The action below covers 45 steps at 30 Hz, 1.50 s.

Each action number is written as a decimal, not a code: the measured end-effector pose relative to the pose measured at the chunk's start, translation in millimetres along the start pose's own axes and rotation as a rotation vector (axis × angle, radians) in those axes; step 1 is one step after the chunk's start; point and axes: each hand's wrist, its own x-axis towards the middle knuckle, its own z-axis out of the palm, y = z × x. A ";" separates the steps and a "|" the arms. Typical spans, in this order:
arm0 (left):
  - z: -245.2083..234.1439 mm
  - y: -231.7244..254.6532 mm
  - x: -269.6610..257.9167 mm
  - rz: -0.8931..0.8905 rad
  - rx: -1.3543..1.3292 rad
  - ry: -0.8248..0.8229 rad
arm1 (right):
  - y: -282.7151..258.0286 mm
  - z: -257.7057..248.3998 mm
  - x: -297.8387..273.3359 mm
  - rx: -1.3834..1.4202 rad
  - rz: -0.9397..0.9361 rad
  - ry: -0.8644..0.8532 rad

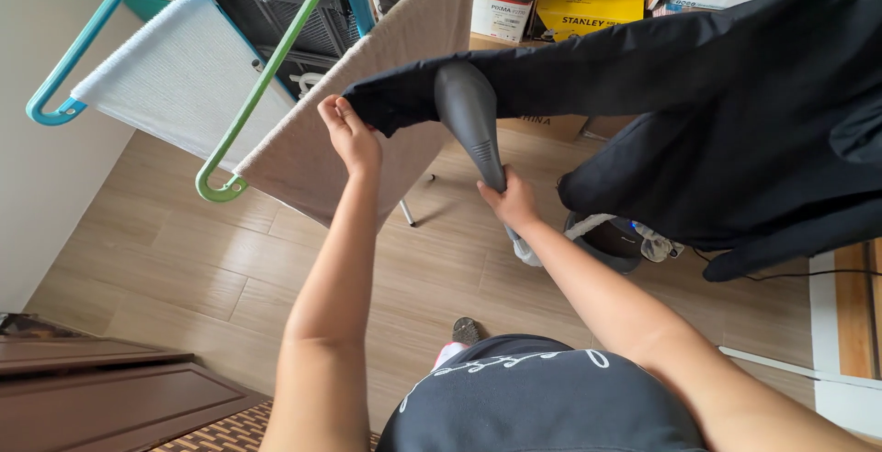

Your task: Use a handheld garment steamer to remove wrinkles from a black jacket.

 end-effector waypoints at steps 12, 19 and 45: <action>13.6 -42.4 26.3 0.251 0.045 0.257 | 90.0 -129.2 35.2 0.159 0.211 0.487; 13.1 -18.3 8.3 0.049 -0.121 0.243 | 103.9 -80.7 24.6 0.163 0.196 0.422; 80.5 -171.7 -171.5 0.239 0.563 -0.730 | 91.1 -178.7 -44.4 0.278 0.256 0.469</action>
